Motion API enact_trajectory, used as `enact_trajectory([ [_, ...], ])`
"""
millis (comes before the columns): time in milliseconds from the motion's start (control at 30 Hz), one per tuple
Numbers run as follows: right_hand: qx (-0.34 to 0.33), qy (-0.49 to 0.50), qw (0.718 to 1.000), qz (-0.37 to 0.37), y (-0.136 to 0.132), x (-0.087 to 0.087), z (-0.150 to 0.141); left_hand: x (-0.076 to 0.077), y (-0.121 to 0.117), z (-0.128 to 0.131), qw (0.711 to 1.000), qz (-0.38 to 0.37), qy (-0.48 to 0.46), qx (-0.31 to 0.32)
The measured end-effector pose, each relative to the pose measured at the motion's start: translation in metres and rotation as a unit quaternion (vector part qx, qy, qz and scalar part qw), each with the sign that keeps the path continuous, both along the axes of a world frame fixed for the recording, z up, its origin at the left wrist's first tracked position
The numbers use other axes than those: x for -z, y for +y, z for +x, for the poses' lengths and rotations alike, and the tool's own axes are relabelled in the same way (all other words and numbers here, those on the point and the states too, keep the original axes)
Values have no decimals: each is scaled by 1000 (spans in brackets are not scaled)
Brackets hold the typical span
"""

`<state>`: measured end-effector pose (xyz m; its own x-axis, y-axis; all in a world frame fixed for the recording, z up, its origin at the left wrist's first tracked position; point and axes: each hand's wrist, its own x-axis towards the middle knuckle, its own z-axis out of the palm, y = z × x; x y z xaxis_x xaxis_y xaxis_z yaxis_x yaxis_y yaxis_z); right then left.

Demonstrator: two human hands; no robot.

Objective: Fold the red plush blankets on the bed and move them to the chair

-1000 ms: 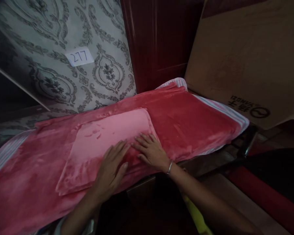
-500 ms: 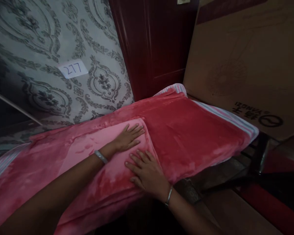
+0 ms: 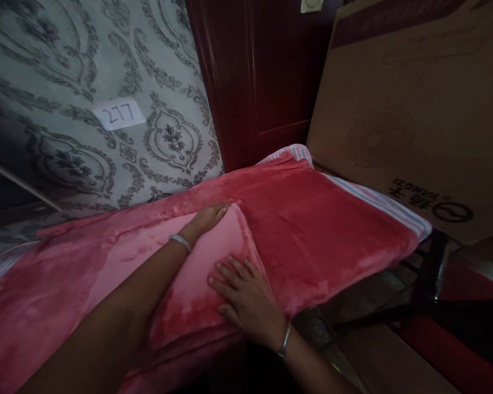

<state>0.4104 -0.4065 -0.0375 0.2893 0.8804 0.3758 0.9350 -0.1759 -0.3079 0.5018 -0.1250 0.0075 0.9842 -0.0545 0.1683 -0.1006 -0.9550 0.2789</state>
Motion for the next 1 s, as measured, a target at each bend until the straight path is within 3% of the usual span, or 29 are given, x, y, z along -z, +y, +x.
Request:
enact_trajectory([
  [100,-1,-3,1000,-4,-4,-1,3,-16,-13,-7,997,72,-19,-16],
  [167,-13,1,1000,-10,-7,-10,4,-27,-24,-23,995,95,-19,9],
  [267,-40,10,999,0,-5,-35,1,-39,-40,-66,996,35,-16,76],
  [400,-158,8,987,-4,26,-63,-13,-39,-51,-137,984,-34,19,173],
  [533,-275,-9,959,-67,64,-52,-21,-26,-27,-172,987,22,61,148],
  [700,-271,-8,957,-105,75,-29,-20,-11,27,-154,988,107,69,85],
  [867,-272,14,954,-124,70,-28,-18,-9,81,-118,994,66,87,30],
  [1000,-268,25,952,-143,72,-29,-17,1,116,-106,996,40,80,-20],
])
